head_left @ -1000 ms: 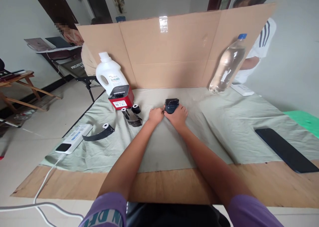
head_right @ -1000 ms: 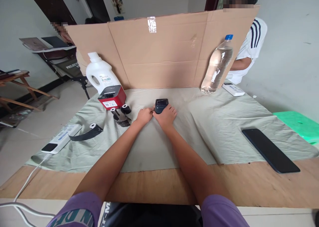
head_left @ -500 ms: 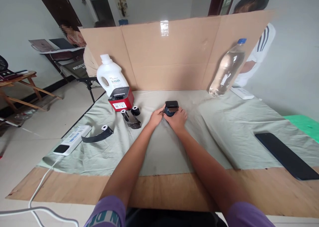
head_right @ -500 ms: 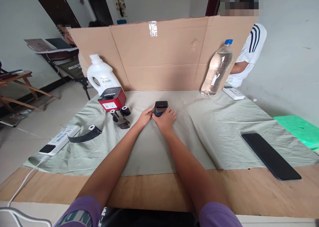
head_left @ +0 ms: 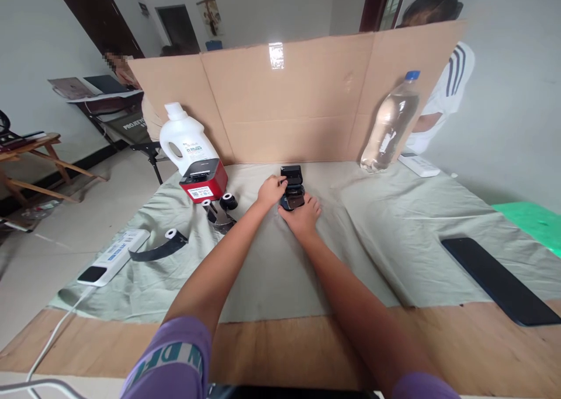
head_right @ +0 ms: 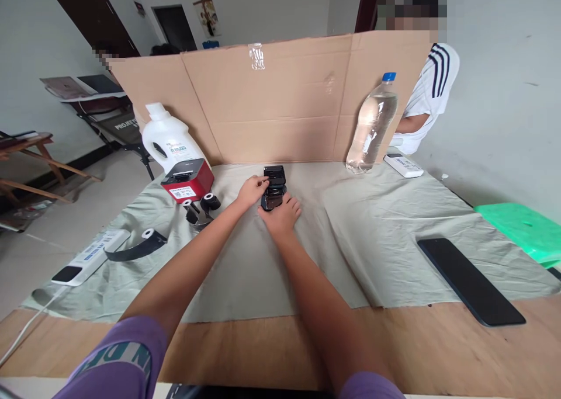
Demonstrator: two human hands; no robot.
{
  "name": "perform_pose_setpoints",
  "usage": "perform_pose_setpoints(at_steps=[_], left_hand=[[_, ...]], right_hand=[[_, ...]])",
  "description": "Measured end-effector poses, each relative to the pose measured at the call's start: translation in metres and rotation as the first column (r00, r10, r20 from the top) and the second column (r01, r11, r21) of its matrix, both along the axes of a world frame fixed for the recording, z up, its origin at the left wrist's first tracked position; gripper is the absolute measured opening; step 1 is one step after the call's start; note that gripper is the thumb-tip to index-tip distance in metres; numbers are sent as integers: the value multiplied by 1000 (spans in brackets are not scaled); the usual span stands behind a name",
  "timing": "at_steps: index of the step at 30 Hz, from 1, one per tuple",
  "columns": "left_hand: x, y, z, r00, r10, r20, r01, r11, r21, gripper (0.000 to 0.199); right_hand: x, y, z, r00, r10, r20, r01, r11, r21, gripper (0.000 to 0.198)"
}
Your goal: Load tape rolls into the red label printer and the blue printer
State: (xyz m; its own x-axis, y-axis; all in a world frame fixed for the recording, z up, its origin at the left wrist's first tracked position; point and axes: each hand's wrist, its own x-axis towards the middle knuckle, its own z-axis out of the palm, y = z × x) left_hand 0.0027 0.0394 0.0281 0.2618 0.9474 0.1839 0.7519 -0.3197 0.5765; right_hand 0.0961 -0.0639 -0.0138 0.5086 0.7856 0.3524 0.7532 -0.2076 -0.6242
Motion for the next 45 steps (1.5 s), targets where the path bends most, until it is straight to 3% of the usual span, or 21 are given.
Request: perform_pose_setpoints(at_steps=[2,5,9,12,15,17,20,25,27,29,33,37,40,45], left_hand=[[5,0,15,971,-69,-227,65,998,-24,35],[21,6,34,845,-174,-506,108,982,-158,28],[42,14,47,797,-163,-581,68,981,-183,30],[39,12,55,795,-166,-583,99,984,-146,29],[14,6,68,866,-187,-464,169,982,-79,29],[-14,-3,79,948,-222,-226,221,975,-31,34],[-63,-32,97,961,-251,116,257,966,-40,40],[-150,-100,117,981,65,183,-57,997,-52,45],[-179,-119,116,974,179,139,-171,983,-67,44],[-203,-127,108,944,328,-23,-329,943,-53,45],[-228,-122,83,738,549,-391,-564,821,88,44],[-224,-109,57,648,558,-517,-615,785,76,40],[-212,-102,41,609,534,-587,-590,799,115,37],[-210,-100,33,636,516,-574,-543,828,142,44]], right_hand=[[0,1,-1,1000,-4,2,4,1000,1,72],[0,2,-3,1000,1,2,-1,1000,-1,74],[1,2,-1,1000,15,2,-15,1000,-17,75],[2,1,-1,1000,11,6,-11,1000,-28,76],[3,0,-3,999,27,29,-26,999,-23,75],[4,0,-5,998,46,45,-45,999,-8,75],[2,1,-4,999,39,33,-38,999,-8,76],[-1,6,-2,1000,-2,10,3,999,-37,74],[-1,6,-3,1000,-5,15,5,1000,-23,74],[-1,6,-3,1000,-4,15,4,1000,-18,74],[-1,5,-2,1000,-3,11,3,999,-34,73],[-1,3,1,1000,7,9,-7,999,-49,71],[-1,3,2,1000,8,17,-7,999,-52,71],[0,4,0,1000,10,27,-8,999,-51,72]])
